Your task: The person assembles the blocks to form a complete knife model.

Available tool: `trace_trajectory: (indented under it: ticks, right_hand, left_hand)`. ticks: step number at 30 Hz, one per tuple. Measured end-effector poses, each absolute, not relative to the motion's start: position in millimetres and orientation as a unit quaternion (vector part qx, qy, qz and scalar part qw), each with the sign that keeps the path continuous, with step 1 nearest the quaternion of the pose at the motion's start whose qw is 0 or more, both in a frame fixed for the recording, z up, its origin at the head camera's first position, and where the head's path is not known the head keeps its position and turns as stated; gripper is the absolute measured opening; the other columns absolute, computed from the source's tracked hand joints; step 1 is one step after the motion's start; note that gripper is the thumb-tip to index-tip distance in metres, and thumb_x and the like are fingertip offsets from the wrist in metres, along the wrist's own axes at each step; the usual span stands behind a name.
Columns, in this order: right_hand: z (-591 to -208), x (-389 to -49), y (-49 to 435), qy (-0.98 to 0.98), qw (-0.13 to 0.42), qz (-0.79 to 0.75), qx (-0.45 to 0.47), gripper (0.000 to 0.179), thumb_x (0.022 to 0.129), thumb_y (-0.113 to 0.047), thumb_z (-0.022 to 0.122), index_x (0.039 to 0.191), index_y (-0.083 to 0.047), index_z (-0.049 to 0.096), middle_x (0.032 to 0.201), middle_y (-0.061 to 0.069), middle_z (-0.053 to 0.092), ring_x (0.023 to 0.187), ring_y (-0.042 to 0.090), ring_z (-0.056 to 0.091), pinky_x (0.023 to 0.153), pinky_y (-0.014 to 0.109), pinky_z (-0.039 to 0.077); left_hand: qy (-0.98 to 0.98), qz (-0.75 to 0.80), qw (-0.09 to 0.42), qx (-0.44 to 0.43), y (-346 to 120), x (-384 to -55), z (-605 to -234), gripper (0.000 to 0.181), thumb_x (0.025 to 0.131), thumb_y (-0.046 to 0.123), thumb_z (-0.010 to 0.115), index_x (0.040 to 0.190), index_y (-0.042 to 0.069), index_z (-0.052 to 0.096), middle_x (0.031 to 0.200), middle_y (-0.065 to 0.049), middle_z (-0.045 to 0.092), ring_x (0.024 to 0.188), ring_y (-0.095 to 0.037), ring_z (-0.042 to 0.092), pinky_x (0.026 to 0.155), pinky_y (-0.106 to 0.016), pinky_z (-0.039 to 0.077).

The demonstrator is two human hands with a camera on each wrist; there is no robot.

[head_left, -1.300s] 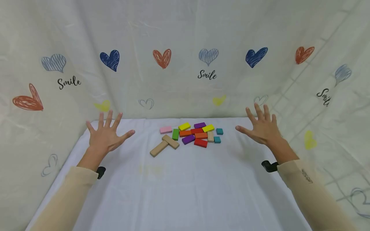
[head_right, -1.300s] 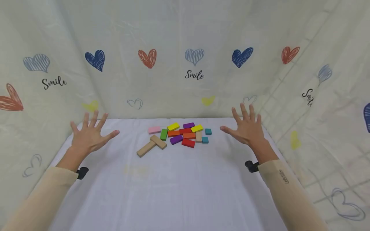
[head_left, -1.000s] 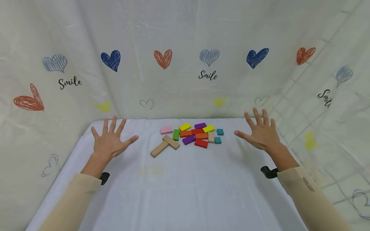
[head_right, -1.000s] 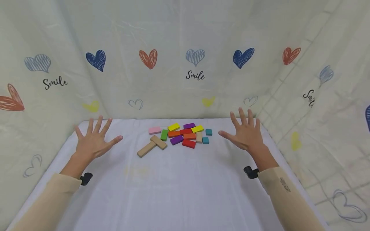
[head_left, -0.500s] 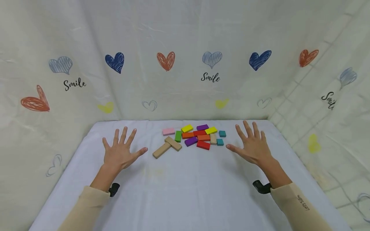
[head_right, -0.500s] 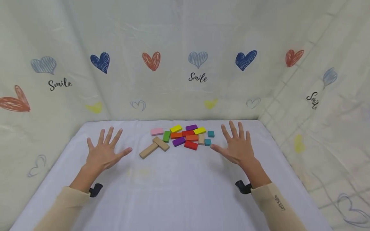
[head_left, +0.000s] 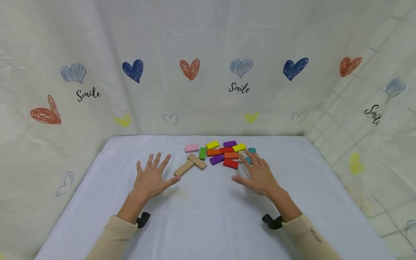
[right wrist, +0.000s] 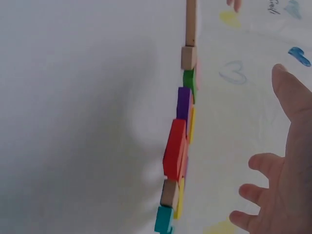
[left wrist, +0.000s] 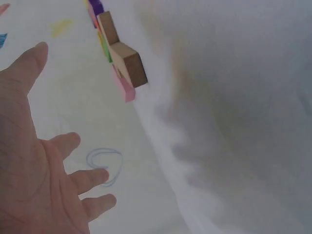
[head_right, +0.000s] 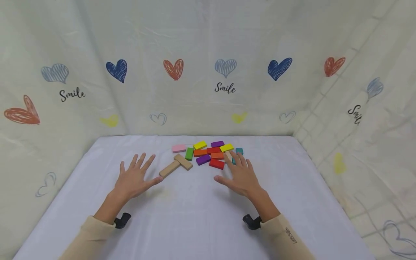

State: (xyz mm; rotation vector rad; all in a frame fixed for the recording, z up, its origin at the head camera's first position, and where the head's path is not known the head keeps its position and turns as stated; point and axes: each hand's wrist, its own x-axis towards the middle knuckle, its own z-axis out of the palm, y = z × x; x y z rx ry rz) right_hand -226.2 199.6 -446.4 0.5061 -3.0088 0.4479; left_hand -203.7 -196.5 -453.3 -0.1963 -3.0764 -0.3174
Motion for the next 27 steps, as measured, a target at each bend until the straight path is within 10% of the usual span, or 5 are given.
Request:
trace_trajectory:
  ticks: [14, 27]
  right_hand:
    - [-464, -243, 146, -0.93, -0.045, 0.307, 0.199, 0.087, 0.086, -0.057, 0.074, 0.16, -0.031, 0.036, 0.164, 0.009, 0.034, 0.15, 0.037, 0.031, 0.109, 0.07, 0.037]
    - [-478, -275, 116, -0.893, -0.074, 0.392, 0.209, 0.073, 0.088, -0.03, 0.082, 0.153, -0.027, 0.049, 0.129, 0.008, 0.064, 0.102, 0.022, 0.062, 0.077, 0.029, 0.057]
  left_hand:
    - [-0.975, -0.175, 0.073, -0.116, -179, -218, -464, 0.07, 0.087, 0.051, 0.077, 0.145, 0.017, 0.058, 0.129, -0.014, 0.068, 0.118, -0.035, 0.063, 0.102, -0.059, 0.043]
    - [-0.963, -0.253, 0.033, -0.082, -180, -241, -471, 0.043, 0.082, 0.036, 0.085, 0.12, 0.018, 0.074, 0.1, -0.006, 0.07, 0.09, -0.022, 0.063, 0.08, -0.043, 0.049]
